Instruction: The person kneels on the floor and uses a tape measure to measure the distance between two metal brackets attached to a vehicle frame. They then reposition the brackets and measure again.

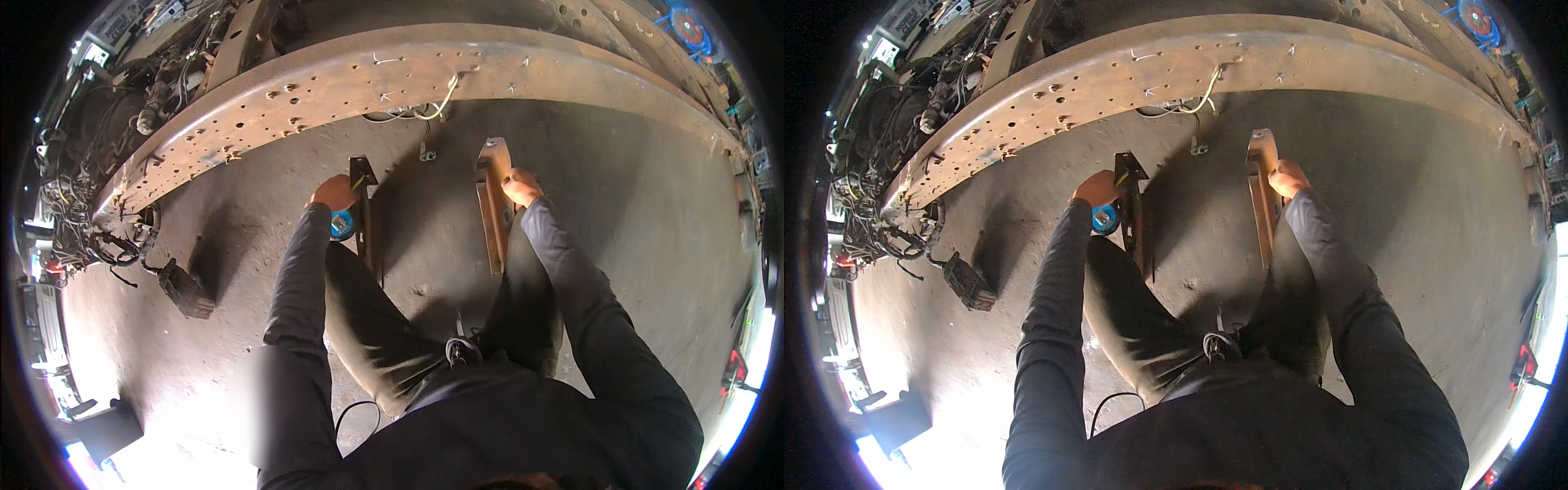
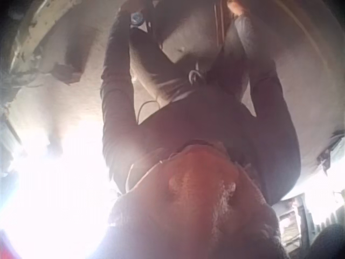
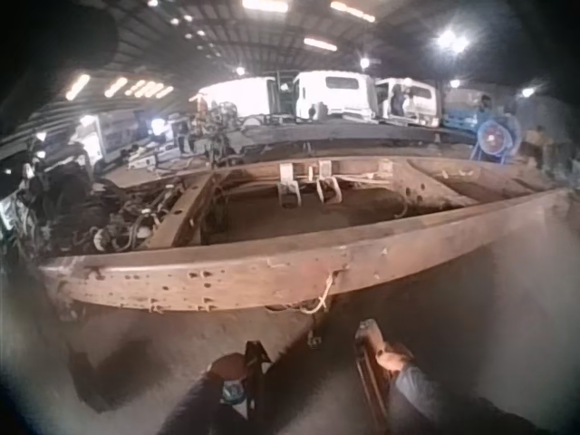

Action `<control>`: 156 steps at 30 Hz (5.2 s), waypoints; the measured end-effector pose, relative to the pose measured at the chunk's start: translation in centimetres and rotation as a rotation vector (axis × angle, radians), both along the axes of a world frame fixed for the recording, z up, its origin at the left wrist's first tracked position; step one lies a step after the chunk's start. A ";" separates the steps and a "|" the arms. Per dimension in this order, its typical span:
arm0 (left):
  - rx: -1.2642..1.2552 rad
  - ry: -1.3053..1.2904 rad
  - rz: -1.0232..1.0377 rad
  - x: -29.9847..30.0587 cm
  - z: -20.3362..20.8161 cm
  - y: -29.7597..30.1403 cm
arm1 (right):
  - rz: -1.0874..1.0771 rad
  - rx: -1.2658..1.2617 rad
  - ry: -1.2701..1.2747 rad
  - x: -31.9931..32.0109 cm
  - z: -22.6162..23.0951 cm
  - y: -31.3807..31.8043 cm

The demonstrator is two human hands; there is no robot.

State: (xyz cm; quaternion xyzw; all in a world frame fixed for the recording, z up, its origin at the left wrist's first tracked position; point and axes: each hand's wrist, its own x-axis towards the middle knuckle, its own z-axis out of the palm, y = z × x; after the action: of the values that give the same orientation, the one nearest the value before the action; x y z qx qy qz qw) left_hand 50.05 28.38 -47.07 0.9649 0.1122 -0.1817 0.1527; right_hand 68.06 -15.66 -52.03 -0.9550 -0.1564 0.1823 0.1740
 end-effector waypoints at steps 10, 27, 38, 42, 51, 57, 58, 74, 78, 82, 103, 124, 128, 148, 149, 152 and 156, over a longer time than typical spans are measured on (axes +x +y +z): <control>-0.031 0.066 0.122 1.9 2.0 -2.3 | -0.061 0.049 -0.010 -1.1 0.1 1.6; -0.110 -0.047 0.193 0.9 1.8 0.6 | -0.358 0.290 -0.127 -1.3 -0.1 1.5; -0.465 0.075 0.165 -4.1 8.8 -3.1 | -0.182 0.700 -0.291 -4.1 5.7 2.0; -0.457 0.266 -0.040 -4.5 9.3 -9.0 | 0.135 0.946 0.285 -12.7 10.1 4.2; -0.689 0.437 -0.204 -3.5 8.9 -14.5 | 0.445 0.906 0.402 -16.7 11.1 6.0; -0.677 0.518 -0.278 -3.1 7.3 -15.3 | 0.385 0.907 0.444 -17.8 11.1 6.2; -0.658 0.550 -0.284 -3.0 7.2 -15.3 | 0.408 0.906 0.432 -17.8 11.1 6.2; -0.912 0.498 -0.301 -3.3 10.4 -16.9 | 0.191 1.108 0.821 -18.1 10.4 6.2; -0.825 0.343 -0.262 -3.6 10.5 -14.7 | 0.032 1.149 0.559 -13.6 11.0 4.0; -0.662 0.200 -0.179 -3.6 10.6 -9.5 | -0.390 1.153 0.320 -4.5 9.1 0.1; -0.433 0.130 0.133 -2.9 6.9 1.2 | -0.312 0.896 -0.235 -0.7 -0.3 1.2; -0.230 0.205 0.169 -1.7 7.3 -0.7 | -0.324 0.526 -0.379 -1.9 1.0 1.9; -0.060 0.176 0.019 -1.0 6.5 -1.4 | -0.296 0.514 -0.391 -2.0 1.0 1.9; -0.165 -0.255 0.062 -2.6 4.2 -0.5 | -0.277 0.494 -0.387 -2.3 1.6 1.8; -0.229 -0.229 0.066 -2.8 4.5 -0.3 | -0.238 0.515 -0.417 -2.3 1.6 1.8; -0.384 -0.182 0.059 -3.0 5.1 0.3 | -0.249 0.517 -0.353 -2.3 1.7 1.8; -0.424 -0.190 0.017 -3.1 4.7 1.0 | -0.248 0.498 -0.376 -2.4 1.8 2.0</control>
State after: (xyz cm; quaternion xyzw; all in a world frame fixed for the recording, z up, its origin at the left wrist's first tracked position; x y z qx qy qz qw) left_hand 46.97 29.34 -42.33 0.9231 0.0645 -0.1082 0.3633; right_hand 65.67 -13.69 -50.22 -0.9119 -0.1082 -0.0635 0.3908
